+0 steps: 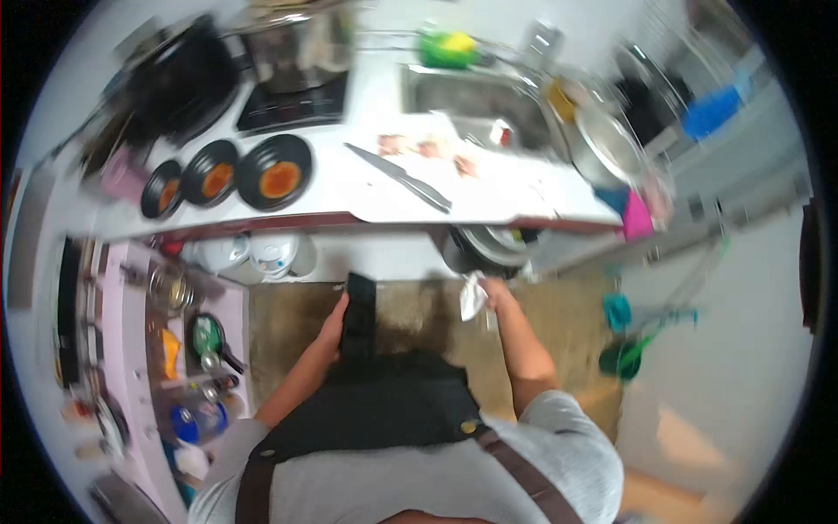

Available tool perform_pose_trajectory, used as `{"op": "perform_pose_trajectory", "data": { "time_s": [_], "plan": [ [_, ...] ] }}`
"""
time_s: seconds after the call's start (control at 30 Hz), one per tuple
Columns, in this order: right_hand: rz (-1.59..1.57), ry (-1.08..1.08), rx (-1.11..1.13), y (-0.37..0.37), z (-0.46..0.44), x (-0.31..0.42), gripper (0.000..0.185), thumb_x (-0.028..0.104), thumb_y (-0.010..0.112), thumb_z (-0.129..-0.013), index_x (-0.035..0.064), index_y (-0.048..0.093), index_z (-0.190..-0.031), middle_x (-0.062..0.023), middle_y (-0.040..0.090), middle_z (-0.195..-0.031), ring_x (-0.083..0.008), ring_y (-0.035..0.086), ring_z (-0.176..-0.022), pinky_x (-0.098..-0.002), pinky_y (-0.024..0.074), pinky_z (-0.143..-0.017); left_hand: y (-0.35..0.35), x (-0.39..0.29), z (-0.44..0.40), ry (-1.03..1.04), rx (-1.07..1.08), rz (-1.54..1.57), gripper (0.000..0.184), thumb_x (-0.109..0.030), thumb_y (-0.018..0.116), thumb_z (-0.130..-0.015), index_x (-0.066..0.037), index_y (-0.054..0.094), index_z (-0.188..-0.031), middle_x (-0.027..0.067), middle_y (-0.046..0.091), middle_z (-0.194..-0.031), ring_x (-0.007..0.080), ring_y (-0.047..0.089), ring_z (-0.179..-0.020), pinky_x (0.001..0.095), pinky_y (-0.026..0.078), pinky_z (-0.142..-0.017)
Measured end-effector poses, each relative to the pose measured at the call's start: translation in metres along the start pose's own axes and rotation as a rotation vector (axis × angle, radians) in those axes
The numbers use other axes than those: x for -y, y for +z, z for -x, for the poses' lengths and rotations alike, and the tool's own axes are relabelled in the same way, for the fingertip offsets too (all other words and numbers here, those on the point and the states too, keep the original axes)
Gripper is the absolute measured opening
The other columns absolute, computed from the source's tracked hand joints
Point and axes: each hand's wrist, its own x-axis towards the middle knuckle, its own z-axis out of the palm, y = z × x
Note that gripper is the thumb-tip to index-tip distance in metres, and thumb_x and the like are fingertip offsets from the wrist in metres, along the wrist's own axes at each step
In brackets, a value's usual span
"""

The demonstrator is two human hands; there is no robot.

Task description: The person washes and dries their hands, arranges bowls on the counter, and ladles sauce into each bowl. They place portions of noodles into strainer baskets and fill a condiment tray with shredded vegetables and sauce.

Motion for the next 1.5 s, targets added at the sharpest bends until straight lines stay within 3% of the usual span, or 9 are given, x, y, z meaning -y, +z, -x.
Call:
{"op": "perform_pose_trajectory", "data": {
  "time_s": [0.1,0.13,0.3,0.6,0.77,0.9,1.03,1.23,1.5],
  "plan": [
    [-0.453,-0.271,0.317,-0.093,-0.097,-0.049,0.028,0.018,0.048,-0.085,0.0009,0.05,-0.107,-0.0124,0.056,-0.1,-0.0254,0.056,-0.088,-0.0404,0.0458,-0.081,-0.05,0.008,0.034,0.034,-0.055,0.156,0.056,-0.057,0.042,-0.084,-0.008,0.055,-0.107,0.0078,0.061,-0.09,0.0208,0.058,-0.078,0.0351,0.049,-0.072],
    [-0.82,-0.195,0.063,-0.104,-0.126,-0.032,0.033,0.023,0.05,-0.085,0.002,0.047,-0.111,-0.0119,0.054,-0.103,-0.0252,0.053,-0.094,-0.0405,0.0436,-0.085,-0.062,0.01,0.051,0.072,-0.087,0.199,0.058,-0.059,0.043,-0.082,-0.008,0.056,-0.107,0.0082,0.061,-0.092,0.0214,0.058,-0.079,0.0341,0.048,-0.072],
    [-0.457,0.046,-0.17,0.01,-0.115,0.04,0.026,0.024,0.053,-0.084,0.0027,0.054,-0.099,-0.0095,0.058,-0.091,-0.0198,0.053,-0.079,-0.0356,0.042,-0.071,-0.133,0.034,0.096,0.197,-0.292,0.452,0.058,-0.06,0.043,-0.082,-0.009,0.056,-0.105,0.0062,0.061,-0.091,0.02,0.057,-0.075,0.0337,0.047,-0.069],
    [0.968,0.147,1.364,0.438,0.078,0.005,0.027,0.028,0.056,-0.083,0.0038,0.066,-0.075,-0.0033,0.062,-0.064,-0.0091,0.05,-0.05,-0.0243,0.0366,-0.045,-0.229,0.014,0.15,0.716,-0.297,0.764,0.056,-0.053,0.039,-0.086,-0.004,0.053,-0.11,0.0123,0.061,-0.096,0.0224,0.06,-0.084,0.0352,0.047,-0.077],
    [0.699,-0.388,1.696,0.689,0.249,0.205,0.016,0.016,0.056,-0.083,0.005,0.064,-0.075,-0.0002,0.061,-0.066,-0.0061,0.051,-0.05,-0.0207,0.0394,-0.046,-0.335,-0.026,0.229,0.926,-0.123,0.811,0.054,-0.041,0.031,-0.087,0.001,0.045,-0.119,0.0211,0.059,-0.099,0.0264,0.061,-0.085,0.0373,0.051,-0.073],
    [0.774,-1.532,1.065,0.886,0.305,0.266,0.015,0.017,0.059,-0.079,0.0035,0.066,-0.077,-0.012,0.063,-0.069,-0.024,0.061,-0.062,-0.0325,0.0474,-0.058,-0.4,-0.065,0.29,1.03,-0.11,0.782,0.06,-0.047,0.033,-0.084,0.0,0.045,-0.119,0.0182,0.058,-0.103,0.025,0.061,-0.083,0.0369,0.052,-0.071],
    [0.571,-2.026,0.786,1.077,0.293,0.281,0.022,0.021,0.061,-0.077,0.0034,0.065,-0.091,-0.0159,0.062,-0.084,-0.0326,0.058,-0.082,-0.0395,0.0461,-0.073,-0.451,-0.096,0.325,1.102,-0.207,0.874,0.063,-0.053,0.034,-0.084,-0.003,0.044,-0.121,0.014,0.058,-0.106,0.0238,0.061,-0.085,0.0389,0.052,-0.073],
    [1.198,-1.712,0.726,1.184,0.269,0.298,0.035,0.028,0.069,-0.07,0.0033,0.064,-0.095,-0.0199,0.061,-0.082,-0.0335,0.059,-0.085,-0.0406,0.0469,-0.078,-0.503,-0.107,0.314,1.179,-0.12,0.988,0.06,-0.051,0.04,-0.086,-0.007,0.037,-0.127,0.0104,0.049,-0.12,0.0246,0.051,-0.107,0.0424,0.044,-0.088],
    [1.64,-1.998,0.578,1.178,0.282,0.337,0.017,0.018,0.058,-0.076,0.0153,0.065,-0.091,-0.0082,0.062,-0.083,-0.0266,0.059,-0.085,-0.0396,0.0473,-0.071,-0.519,-0.15,0.305,1.264,-0.212,0.785,0.078,-0.022,0.065,-0.078,-0.015,0.016,-0.137,0.007,0.027,-0.139,0.0281,0.036,-0.122,0.0463,0.038,-0.097]
  ]
}}
